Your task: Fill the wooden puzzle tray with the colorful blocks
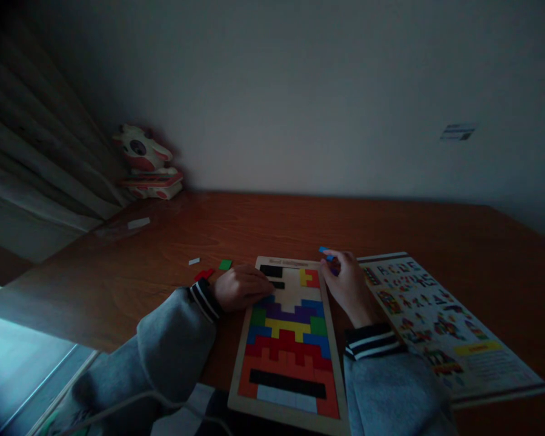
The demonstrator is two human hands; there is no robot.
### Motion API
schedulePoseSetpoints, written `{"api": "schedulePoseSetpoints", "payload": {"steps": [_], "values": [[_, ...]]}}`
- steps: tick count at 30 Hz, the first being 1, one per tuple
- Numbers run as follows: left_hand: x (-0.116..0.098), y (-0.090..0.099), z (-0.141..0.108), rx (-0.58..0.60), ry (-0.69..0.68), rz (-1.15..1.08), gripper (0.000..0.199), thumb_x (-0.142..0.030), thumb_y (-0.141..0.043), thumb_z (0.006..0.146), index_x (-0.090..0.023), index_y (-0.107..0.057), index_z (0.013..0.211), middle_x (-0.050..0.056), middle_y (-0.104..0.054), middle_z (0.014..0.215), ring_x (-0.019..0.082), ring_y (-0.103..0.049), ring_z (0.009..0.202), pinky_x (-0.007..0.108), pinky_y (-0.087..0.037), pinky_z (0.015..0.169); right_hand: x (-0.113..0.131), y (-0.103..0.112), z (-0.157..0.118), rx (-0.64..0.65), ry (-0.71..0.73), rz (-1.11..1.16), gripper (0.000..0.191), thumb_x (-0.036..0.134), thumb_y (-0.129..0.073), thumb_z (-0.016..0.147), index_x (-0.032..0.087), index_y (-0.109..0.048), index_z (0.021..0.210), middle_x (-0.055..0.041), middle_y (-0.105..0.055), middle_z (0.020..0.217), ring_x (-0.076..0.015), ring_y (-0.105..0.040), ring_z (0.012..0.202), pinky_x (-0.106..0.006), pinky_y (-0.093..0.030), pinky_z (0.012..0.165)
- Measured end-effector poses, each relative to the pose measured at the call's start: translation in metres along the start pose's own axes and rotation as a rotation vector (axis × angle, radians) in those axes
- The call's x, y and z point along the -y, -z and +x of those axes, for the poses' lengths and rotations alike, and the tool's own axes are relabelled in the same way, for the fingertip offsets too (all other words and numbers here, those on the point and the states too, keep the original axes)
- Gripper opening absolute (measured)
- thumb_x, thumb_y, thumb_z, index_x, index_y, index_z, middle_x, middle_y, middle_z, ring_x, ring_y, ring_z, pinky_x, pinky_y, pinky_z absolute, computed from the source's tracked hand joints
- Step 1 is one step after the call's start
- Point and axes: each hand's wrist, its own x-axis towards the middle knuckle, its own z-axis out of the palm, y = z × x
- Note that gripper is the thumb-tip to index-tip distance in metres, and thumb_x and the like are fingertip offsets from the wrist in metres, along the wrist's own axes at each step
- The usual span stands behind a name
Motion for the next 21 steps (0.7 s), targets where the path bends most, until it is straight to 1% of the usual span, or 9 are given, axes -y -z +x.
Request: {"api": "schedulePoseSetpoints", "payload": {"steps": [6, 14, 17, 21], "values": [[-0.0005, 0.0027, 0.0006, -0.02, 0.028, 0.004, 0.026, -0.025, -0.049, 0.099, -0.015, -0.073, 0.105, 0.009, -0.077, 0.094, 0.019, -0.072, 0.092, 0.032, -0.059, 0.083, 0.001, 0.0, -0.0002, -0.005, -0.01, 0.0, 0.037, 0.048, -0.053, 0.088, 0.018, -0.069, 0.103, -0.0121, -0.069, 0.097, -0.0217, -0.065, 0.078, -0.039, -0.055, 0.07], [0.0005, 0.0007, -0.0011, -0.03, 0.027, -0.026, 0.026, -0.026, -0.049, 0.099, -0.016, -0.072, 0.106, 0.008, -0.077, 0.096, 0.018, -0.072, 0.09, 0.032, -0.058, 0.082, 0.0034, 0.0011, 0.0002, 0.009, -0.014, 0.0, 0.036, 0.045, -0.054, 0.088, 0.016, -0.068, 0.105, -0.0121, -0.068, 0.097, -0.0214, -0.065, 0.077, -0.04, -0.055, 0.072], [0.0, 0.0015, -0.001, -0.037, 0.039, -0.035, 0.024, -0.025, -0.05, 0.098, -0.016, -0.071, 0.106, 0.009, -0.076, 0.099, 0.019, -0.071, 0.094, 0.032, -0.058, 0.085, 0.0048, 0.0018, 0.0, 0.015, -0.005, 0.006, 0.035, 0.043, -0.054, 0.088, 0.016, -0.068, 0.105, -0.0124, -0.067, 0.099, -0.0216, -0.065, 0.08, -0.04, -0.055, 0.075], [-0.0002, 0.0035, -0.0002, -0.067, 0.1, -0.007, 0.023, -0.025, -0.052, 0.098, -0.017, -0.071, 0.107, 0.008, -0.075, 0.104, 0.019, -0.069, 0.099, 0.034, -0.056, 0.088, 0.0038, 0.0016, -0.0007, 0.022, 0.004, 0.018, 0.034, 0.042, -0.055, 0.088, 0.016, -0.068, 0.107, -0.0117, -0.067, 0.099, -0.0211, -0.065, 0.08, -0.039, -0.055, 0.074]]}}
